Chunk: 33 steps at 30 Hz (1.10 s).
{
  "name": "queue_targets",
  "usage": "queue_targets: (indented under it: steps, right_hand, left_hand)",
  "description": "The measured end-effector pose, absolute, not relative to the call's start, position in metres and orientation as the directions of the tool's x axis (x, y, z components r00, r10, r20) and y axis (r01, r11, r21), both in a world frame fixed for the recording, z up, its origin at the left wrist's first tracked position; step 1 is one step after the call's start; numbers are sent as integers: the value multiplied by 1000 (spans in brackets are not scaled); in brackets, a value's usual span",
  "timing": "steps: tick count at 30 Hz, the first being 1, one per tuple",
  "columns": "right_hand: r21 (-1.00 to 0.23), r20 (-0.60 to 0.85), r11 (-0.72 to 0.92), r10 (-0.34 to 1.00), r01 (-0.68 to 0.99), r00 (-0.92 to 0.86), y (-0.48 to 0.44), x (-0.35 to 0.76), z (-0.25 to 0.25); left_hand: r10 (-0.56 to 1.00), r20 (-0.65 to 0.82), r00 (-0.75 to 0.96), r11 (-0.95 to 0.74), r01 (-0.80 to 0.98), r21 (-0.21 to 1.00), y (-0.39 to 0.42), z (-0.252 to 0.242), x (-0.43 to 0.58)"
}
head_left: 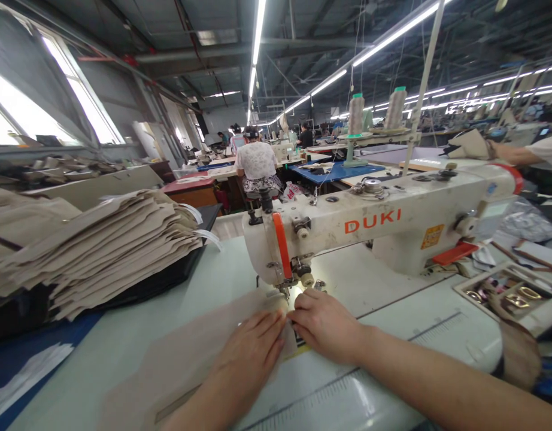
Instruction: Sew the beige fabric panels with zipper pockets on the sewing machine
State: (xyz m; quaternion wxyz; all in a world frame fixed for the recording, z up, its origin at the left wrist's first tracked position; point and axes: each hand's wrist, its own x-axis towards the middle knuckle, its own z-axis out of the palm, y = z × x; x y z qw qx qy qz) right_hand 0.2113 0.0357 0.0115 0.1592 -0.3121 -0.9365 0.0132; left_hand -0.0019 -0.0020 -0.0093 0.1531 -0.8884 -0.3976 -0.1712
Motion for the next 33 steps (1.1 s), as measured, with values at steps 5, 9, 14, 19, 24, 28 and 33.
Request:
queue_targets:
  steps: [5,9,14,19,24,28,33]
  right_hand:
    - [-114,295,784,614,611,-732,40,212,11]
    - [-104,294,773,625,626,-723,41,211,11]
    - [-93,284,772,625,628,-727,43,210,8]
    - [-95,281,766,633,635,-721,44,210,6]
    - [-101,276,758,643,644,-714,43,210,6]
    - [-108,279,755,648,647,-709,42,210,5]
    - [-103,285,760,641,642,-713,42,210,4]
  left_hand:
    - [636,438,635,-619,759,-202,13,-17,-3]
    - [622,467,628,-632,755,-174,19,-18,-3]
    - [598,484,638,-662,734,-150,20,-13,-3]
    - [614,481,626,-659,742,-123,20,-15,-4]
    - [611,488,624,-657,743,-128,22,-19,-4]
    - [597,497,630,-654,741,-154,21,-18,-3]
    - [604,490,629,-646,746,-161,20,-14,-2]
